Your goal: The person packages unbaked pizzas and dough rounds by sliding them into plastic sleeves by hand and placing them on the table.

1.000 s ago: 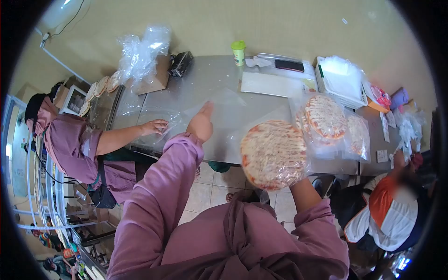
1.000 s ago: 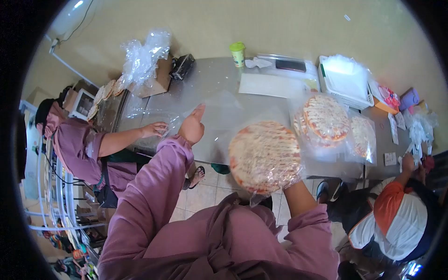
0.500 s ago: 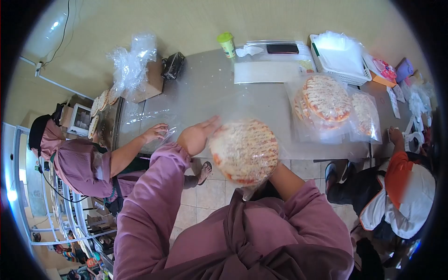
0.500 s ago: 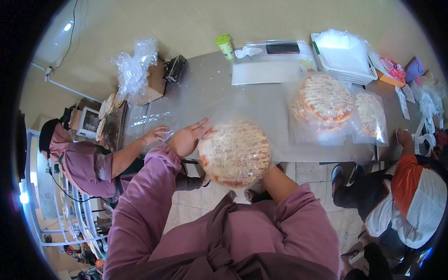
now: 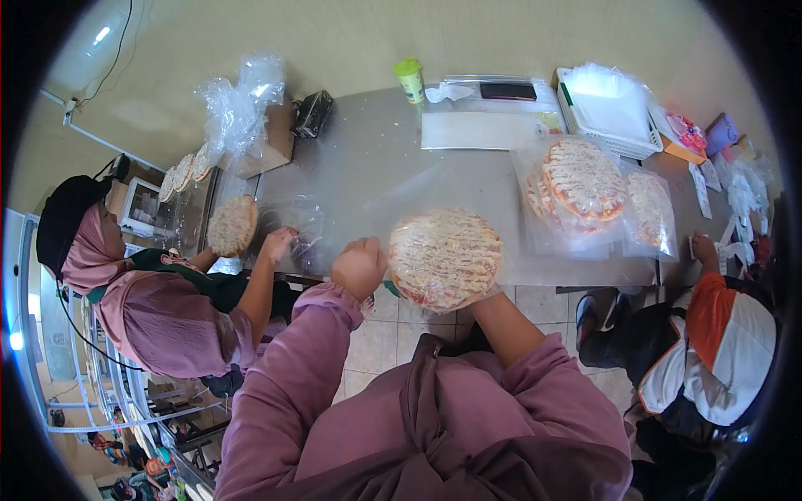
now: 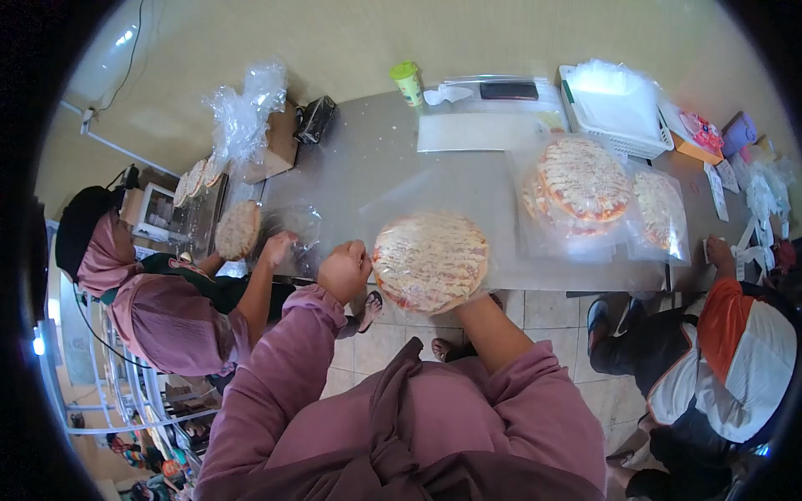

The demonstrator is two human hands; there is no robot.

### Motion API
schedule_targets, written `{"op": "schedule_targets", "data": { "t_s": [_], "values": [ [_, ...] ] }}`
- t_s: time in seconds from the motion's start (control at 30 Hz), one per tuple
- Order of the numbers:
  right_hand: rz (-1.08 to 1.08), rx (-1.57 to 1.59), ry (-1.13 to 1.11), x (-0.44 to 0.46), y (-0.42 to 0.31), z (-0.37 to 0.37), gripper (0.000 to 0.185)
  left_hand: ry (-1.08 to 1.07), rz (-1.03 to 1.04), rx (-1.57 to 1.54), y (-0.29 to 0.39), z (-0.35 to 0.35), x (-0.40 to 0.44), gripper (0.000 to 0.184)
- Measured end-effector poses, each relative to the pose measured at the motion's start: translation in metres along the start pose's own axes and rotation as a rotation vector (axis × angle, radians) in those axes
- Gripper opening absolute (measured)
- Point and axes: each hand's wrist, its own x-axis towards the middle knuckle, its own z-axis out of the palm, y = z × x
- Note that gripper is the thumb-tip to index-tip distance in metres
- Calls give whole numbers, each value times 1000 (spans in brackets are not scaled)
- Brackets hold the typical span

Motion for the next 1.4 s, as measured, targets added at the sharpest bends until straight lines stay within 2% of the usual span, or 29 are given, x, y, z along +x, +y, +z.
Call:
{"op": "schedule_targets", "data": {
  "t_s": [0.13, 0.23, 0.33, 0.4, 0.53, 0.63, 0.7, 0.73, 1.03, 1.1, 1.13, 1.2, 1.23, 1.3, 1.33, 1.4],
  "values": [
    [-42, -32, 106, 10, 3, -3, 56, -11, 70, -91, 3, 8, -14, 11],
    [6, 41, -24, 20, 6, -16, 60, 23, 135, -168, 16, 17, -26, 11],
    [-49, 63, 112, 30, 10, -37, 63, -54, 80, -240, 33, 23, -33, 12],
    [-56, -13, 9, 29, 9, -42, 63, -74, 69, -289, 46, 19, -36, 13],
    [-58, -5, 87, 19, 5, -33, 66, -127, 34, -330, 59, 14, -40, 15],
    [-139, -163, -23, 10, -7, -6, 66, -187, -27, -346, 57, 14, -40, 17],
    [-293, -52, 253, 11, -15, -4, 62, -183, -33, -356, 51, 19, -41, 18],
    [-295, -55, 254, 11, -14, -4, 62, -182, -32, -359, 51, 21, -41, 18],
    [-426, -176, -45, 27, 0, -16, 43, -214, 60, -491, 77, 13, -38, 16],
    [-350, -244, 196, 27, 0, -13, 44, -192, 80, -492, 72, 14, -36, 16],
    [-353, -244, 195, 24, 1, -13, 44, -192, 82, -491, 71, 12, -36, 16],
    [-313, -504, 385, 13, 2, -14, 57, -197, 48, -499, 69, 11, -37, 16],
    [-317, -506, 384, 5, 0, -18, 57, -196, 52, -500, 68, 11, -37, 16],
    [-105, -328, 359, -12, -4, -33, 56, -150, 100, -561, 67, 15, -39, 15],
    [-114, -331, 363, -13, -2, -42, 56, -154, 107, -566, 68, 16, -41, 15],
    [6, -137, 428, -12, 4, -46, 49, -222, 201, -550, 72, 19, -43, 16]
  ]
}}
